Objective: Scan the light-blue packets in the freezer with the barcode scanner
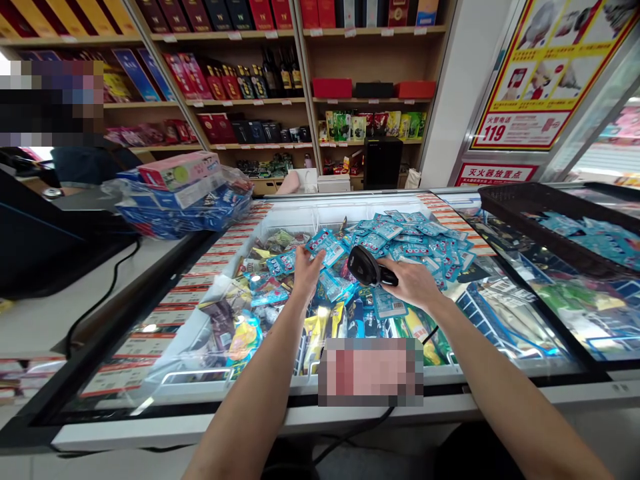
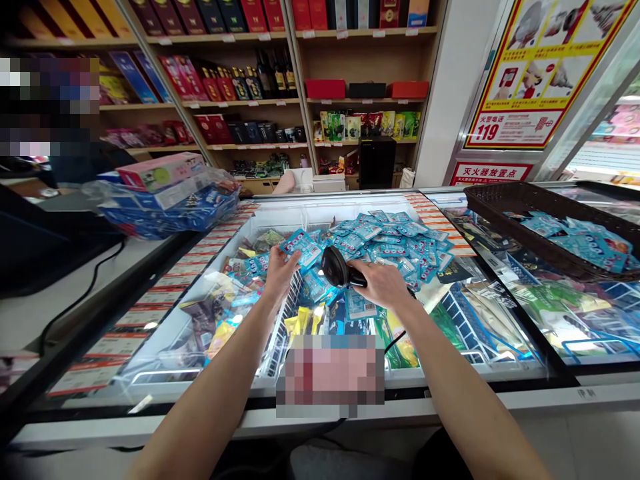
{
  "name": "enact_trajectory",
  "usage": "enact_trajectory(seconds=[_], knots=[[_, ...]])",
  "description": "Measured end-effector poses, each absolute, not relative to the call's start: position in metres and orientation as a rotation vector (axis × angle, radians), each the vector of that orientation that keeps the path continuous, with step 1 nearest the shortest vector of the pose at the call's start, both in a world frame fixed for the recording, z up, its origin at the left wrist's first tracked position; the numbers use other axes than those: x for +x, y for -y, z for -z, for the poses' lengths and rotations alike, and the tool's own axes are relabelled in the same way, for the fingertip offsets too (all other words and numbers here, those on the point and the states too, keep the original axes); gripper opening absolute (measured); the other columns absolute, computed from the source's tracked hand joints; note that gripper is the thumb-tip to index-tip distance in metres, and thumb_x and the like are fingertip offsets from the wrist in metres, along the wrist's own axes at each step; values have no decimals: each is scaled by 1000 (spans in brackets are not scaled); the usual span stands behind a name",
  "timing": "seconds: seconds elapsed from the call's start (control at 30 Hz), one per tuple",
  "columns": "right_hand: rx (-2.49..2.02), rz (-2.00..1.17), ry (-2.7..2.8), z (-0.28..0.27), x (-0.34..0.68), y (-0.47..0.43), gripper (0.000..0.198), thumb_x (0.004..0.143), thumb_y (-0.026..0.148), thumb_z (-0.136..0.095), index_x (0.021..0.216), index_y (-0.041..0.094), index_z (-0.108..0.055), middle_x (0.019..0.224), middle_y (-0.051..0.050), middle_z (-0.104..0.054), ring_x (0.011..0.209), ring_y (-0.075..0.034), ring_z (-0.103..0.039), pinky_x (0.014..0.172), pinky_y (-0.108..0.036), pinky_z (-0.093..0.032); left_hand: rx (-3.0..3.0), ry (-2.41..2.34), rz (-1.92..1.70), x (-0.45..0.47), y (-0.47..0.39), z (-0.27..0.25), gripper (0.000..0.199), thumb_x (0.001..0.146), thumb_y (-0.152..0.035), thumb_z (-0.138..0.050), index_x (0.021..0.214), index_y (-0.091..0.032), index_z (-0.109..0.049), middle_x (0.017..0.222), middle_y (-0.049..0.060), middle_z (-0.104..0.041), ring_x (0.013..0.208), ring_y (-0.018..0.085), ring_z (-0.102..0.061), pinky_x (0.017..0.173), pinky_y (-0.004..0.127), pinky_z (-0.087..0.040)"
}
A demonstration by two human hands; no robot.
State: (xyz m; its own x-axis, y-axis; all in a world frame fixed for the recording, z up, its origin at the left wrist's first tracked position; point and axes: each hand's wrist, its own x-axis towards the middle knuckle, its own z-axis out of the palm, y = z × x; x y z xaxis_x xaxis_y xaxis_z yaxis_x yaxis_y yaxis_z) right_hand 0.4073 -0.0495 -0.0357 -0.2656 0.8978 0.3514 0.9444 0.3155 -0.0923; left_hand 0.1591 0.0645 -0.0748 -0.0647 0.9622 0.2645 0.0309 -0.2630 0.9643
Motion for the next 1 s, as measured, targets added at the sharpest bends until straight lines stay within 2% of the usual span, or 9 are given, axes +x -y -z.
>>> enact_trajectory(seconds=[0.13, 0.43, 0.7, 1.0], knots=[[-1654, 228, 2284, 37, 408, 49, 40, 87, 39, -52, 126, 29, -53, 93, -3, -71, 85, -20, -64, 67, -27, -39, 1388, -1116, -1459, 160, -65, 75, 52, 70, -53, -66, 100, -22, -37, 104, 6, -59, 83, 14, -60, 64, 25, -49], [-1635, 244, 2329, 35, 405, 52, 37, 90, 40, -50, 124, 28, -53, 96, -2, -71, 84, -19, -64, 66, -28, -39, 1387, -1151, -1447, 161, -66, 76, 51, 70, -51, -68, 98, -22, -38, 100, 4, -57, 76, 12, -56, 63, 25, -47], [-1633, 243, 2338, 34, 405, 53, 36, 89, 39, -51, 123, 28, -53, 98, -2, -71, 86, -20, -64, 67, -28, -39, 1441, -1188, -1436, 160, -66, 78, 51, 72, -54, -66, 100, -21, -39, 103, 6, -57, 84, 14, -57, 67, 25, -47], [-1632, 225, 2353, 33, 405, 52, 36, 89, 37, -52, 124, 27, -53, 102, -3, -71, 89, -19, -64, 69, -28, -40, 1474, -1214, -1438, 159, -70, 81, 48, 73, -51, -66, 101, -21, -40, 100, 5, -56, 84, 14, -57, 66, 25, -47]])
